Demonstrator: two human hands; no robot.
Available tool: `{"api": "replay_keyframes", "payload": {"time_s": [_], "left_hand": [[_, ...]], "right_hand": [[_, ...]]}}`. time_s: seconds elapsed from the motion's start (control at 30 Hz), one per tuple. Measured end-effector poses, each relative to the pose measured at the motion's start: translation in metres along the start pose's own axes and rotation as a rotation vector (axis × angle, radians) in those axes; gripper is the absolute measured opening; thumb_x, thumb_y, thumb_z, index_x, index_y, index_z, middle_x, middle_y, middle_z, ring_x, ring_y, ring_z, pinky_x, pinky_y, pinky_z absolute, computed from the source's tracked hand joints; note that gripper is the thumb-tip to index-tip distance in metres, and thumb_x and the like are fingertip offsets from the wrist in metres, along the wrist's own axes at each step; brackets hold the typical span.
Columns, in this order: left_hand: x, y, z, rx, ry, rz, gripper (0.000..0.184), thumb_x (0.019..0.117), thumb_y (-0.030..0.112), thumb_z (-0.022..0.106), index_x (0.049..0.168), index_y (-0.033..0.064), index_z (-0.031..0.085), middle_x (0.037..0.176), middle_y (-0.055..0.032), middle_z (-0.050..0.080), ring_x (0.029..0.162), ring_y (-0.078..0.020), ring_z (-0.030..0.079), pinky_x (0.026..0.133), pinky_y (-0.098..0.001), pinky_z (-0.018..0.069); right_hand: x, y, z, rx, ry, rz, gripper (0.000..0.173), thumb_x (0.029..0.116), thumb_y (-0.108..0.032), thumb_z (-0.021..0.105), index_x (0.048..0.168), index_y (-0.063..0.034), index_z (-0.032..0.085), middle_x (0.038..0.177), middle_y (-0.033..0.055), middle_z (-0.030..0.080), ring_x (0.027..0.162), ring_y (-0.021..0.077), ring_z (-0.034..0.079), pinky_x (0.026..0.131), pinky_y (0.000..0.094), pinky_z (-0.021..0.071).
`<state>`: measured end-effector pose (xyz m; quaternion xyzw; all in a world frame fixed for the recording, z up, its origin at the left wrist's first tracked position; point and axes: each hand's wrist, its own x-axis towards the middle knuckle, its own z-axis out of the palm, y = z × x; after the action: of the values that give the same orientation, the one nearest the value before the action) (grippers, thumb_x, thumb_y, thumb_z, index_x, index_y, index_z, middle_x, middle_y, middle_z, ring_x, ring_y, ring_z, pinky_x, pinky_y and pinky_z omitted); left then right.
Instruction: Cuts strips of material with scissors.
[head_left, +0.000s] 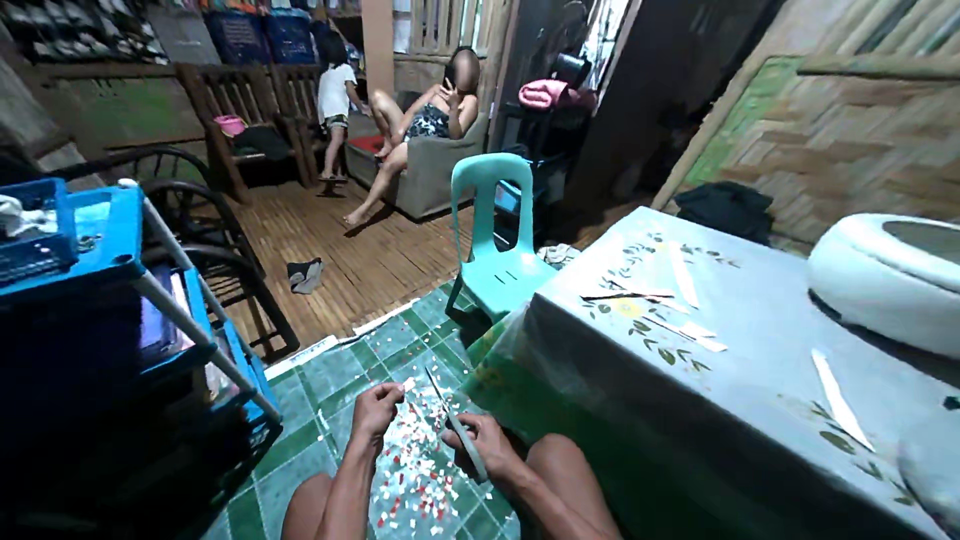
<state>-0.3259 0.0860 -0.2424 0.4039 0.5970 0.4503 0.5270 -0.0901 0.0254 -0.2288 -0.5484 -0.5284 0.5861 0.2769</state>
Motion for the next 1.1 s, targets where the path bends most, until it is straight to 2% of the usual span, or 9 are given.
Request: {"api": "replay_keyframes", "payload": {"time_s": [0.13, 0.23, 0.33, 0.43, 0.57, 0.73, 0.93, 1.1], "left_hand": [[-0.007, 0.0, -0.022, 0.039, 0.043, 0.005, 0.012, 0.0961, 0.014, 0.071, 0.101, 0.0038, 0.075, 0.083, -0.0056, 0.071, 0.059, -0.0121, 0.057, 0.058, -0.0305, 0.0502], [-0.015, 0.004, -0.026, 0.022, 0.05, 0.023, 0.013, 0.0962, 0.013, 0.072, 0.104, 0.0038, 0.076, 0.084, -0.0054, 0.072, 0.06, -0.0113, 0.058, 0.058, -0.0292, 0.0508], [-0.021, 0.01, -0.021, 0.018, -0.01, 0.056, 0.017, 0.0978, 0.011, 0.069, 0.112, 0.0039, 0.075, 0.091, -0.0069, 0.073, 0.069, -0.0133, 0.063, 0.065, -0.0308, 0.0544], [-0.009, 0.002, -0.011, 0.015, -0.035, 0.108, 0.015, 0.0964, 0.012, 0.069, 0.109, 0.0067, 0.077, 0.086, -0.0033, 0.073, 0.064, -0.0101, 0.061, 0.06, -0.0275, 0.0513], [0.003, 0.005, 0.0, 0.031, -0.048, 0.126, 0.016, 0.0978, 0.012, 0.068, 0.11, 0.0049, 0.075, 0.093, -0.0045, 0.074, 0.072, -0.0105, 0.065, 0.066, -0.0287, 0.0551], [0.009, 0.007, 0.01, 0.037, -0.032, 0.142, 0.018, 0.0983, 0.013, 0.067, 0.112, 0.004, 0.075, 0.094, -0.0049, 0.074, 0.074, -0.0103, 0.066, 0.07, -0.0291, 0.0557], [0.01, 0.0, 0.013, 0.029, 0.005, 0.183, 0.017, 0.098, 0.012, 0.068, 0.112, 0.0064, 0.075, 0.096, -0.0061, 0.074, 0.075, -0.0135, 0.066, 0.069, -0.0311, 0.0559], [0.011, 0.003, 0.014, 0.012, 0.024, 0.21, 0.016, 0.0978, 0.013, 0.069, 0.112, 0.0083, 0.076, 0.09, -0.0042, 0.073, 0.068, -0.0118, 0.063, 0.064, -0.0292, 0.0532]], "right_hand": [[0.002, 0.004, 0.01, 0.046, -0.04, 0.013, 0.049, 0.097, -0.043, 0.069, 0.129, -0.0057, 0.062, 0.089, 0.0109, 0.072, 0.07, 0.0204, 0.07, 0.067, 0.0389, 0.0616], [0.005, 0.007, 0.019, 0.041, -0.117, -0.015, 0.052, 0.0967, -0.045, 0.067, 0.132, -0.007, 0.06, 0.084, 0.0086, 0.07, 0.067, 0.0177, 0.068, 0.064, 0.0362, 0.0592], [0.009, 0.004, 0.024, 0.015, -0.176, -0.01, 0.053, 0.0965, -0.045, 0.067, 0.133, -0.0071, 0.06, 0.083, 0.0093, 0.069, 0.065, 0.0182, 0.066, 0.063, 0.037, 0.0587], [0.016, 0.003, 0.025, 0.006, -0.215, -0.031, 0.054, 0.0962, -0.045, 0.067, 0.133, -0.0062, 0.06, 0.082, 0.0088, 0.069, 0.065, 0.0178, 0.066, 0.063, 0.0368, 0.0586], [0.029, 0.004, 0.02, -0.037, -0.211, -0.047, 0.054, 0.0957, -0.045, 0.067, 0.132, -0.0061, 0.061, 0.084, 0.0081, 0.07, 0.067, 0.0177, 0.067, 0.066, 0.0379, 0.0597], [0.031, 0.0, 0.017, -0.08, -0.165, -0.074, 0.054, 0.0944, -0.043, 0.07, 0.132, -0.0061, 0.061, 0.085, 0.0066, 0.071, 0.068, 0.016, 0.068, 0.066, 0.0367, 0.0604], [0.035, 0.001, 0.018, -0.079, -0.139, -0.093, 0.058, 0.0925, -0.046, 0.072, 0.136, -0.0089, 0.06, 0.084, 0.0043, 0.071, 0.067, 0.0144, 0.067, 0.064, 0.0351, 0.0599], [0.035, 0.002, 0.015, -0.058, -0.091, -0.121, 0.059, 0.0928, -0.048, 0.071, 0.135, -0.0085, 0.061, 0.083, 0.0033, 0.07, 0.066, 0.0137, 0.067, 0.064, 0.0342, 0.06]]}}
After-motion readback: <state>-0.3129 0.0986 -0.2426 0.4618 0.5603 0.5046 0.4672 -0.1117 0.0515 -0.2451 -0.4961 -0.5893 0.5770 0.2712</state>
